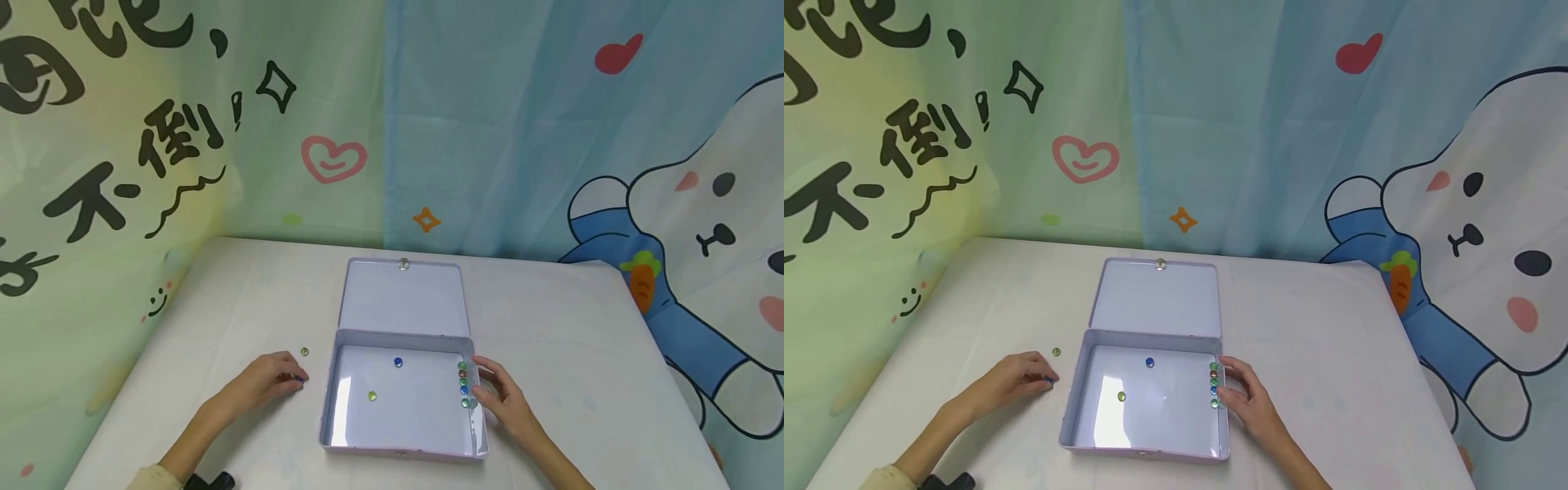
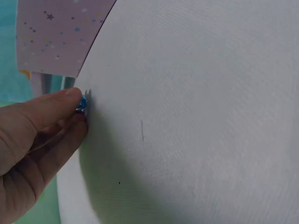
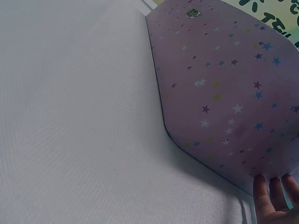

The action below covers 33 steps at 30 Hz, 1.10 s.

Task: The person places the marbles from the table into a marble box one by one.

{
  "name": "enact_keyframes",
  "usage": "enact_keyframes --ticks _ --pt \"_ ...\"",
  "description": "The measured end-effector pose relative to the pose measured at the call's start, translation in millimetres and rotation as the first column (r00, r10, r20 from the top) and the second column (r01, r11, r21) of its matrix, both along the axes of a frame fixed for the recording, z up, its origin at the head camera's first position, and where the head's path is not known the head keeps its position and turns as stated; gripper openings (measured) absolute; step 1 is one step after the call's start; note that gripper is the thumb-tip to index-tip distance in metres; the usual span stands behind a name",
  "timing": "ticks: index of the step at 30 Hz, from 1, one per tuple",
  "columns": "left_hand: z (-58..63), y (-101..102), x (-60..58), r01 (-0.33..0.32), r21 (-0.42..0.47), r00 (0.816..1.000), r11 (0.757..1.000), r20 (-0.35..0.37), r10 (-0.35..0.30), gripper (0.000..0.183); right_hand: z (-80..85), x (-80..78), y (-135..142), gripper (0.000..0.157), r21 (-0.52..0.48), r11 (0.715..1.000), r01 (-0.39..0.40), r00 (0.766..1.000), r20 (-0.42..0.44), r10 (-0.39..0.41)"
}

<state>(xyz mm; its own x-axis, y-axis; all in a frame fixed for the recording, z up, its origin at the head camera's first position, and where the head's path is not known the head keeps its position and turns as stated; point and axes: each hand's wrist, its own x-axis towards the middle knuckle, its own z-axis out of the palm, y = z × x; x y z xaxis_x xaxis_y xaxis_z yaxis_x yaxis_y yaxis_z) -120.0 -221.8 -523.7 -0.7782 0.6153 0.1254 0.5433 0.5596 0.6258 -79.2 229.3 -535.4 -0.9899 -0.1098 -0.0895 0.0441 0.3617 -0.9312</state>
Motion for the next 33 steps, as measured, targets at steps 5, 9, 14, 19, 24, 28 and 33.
enact_keyframes --ticks 5,9,14,19,24,28,33 --pt "1.0 1.4 0.0 -0.001 -0.018 1.000 1.000 0.017 0.001 0.011 -0.5 -0.3 0.1 0.048 0.009 1.000 -0.004 1.000 -0.007 0.004" --pt "1.4 2.4 0.5 0.004 -0.029 0.999 1.000 0.047 -0.002 0.012 -0.7 -1.0 0.4 0.048 0.007 1.000 0.002 1.000 0.002 -0.002" --pt "0.9 3.5 1.4 0.002 -0.029 0.997 1.000 0.082 0.000 0.012 -0.2 -1.1 0.3 0.048 0.014 1.000 0.001 1.000 -0.008 -0.001" --pt "0.3 3.5 3.0 -0.009 -0.027 0.997 1.000 0.081 0.011 0.011 0.6 -0.2 -0.4 0.048 0.007 1.000 0.005 1.000 0.008 -0.005" --pt "3.1 3.8 3.8 -0.017 -0.031 0.996 0.999 0.089 0.020 0.011 0.8 0.5 -1.0 0.048 0.009 1.000 0.020 0.999 0.047 -0.020" --pt "4.8 3.4 3.0 -0.013 -0.034 0.995 0.999 0.101 0.017 0.011 0.6 0.4 -0.8 0.048 0.007 1.000 0.022 0.998 0.054 -0.023" --pt "4.1 2.5 2.3 -0.004 -0.024 0.993 1.000 0.117 0.007 0.012 1.3 0.3 -0.7 0.048 0.007 1.000 0.014 0.999 0.043 -0.015"
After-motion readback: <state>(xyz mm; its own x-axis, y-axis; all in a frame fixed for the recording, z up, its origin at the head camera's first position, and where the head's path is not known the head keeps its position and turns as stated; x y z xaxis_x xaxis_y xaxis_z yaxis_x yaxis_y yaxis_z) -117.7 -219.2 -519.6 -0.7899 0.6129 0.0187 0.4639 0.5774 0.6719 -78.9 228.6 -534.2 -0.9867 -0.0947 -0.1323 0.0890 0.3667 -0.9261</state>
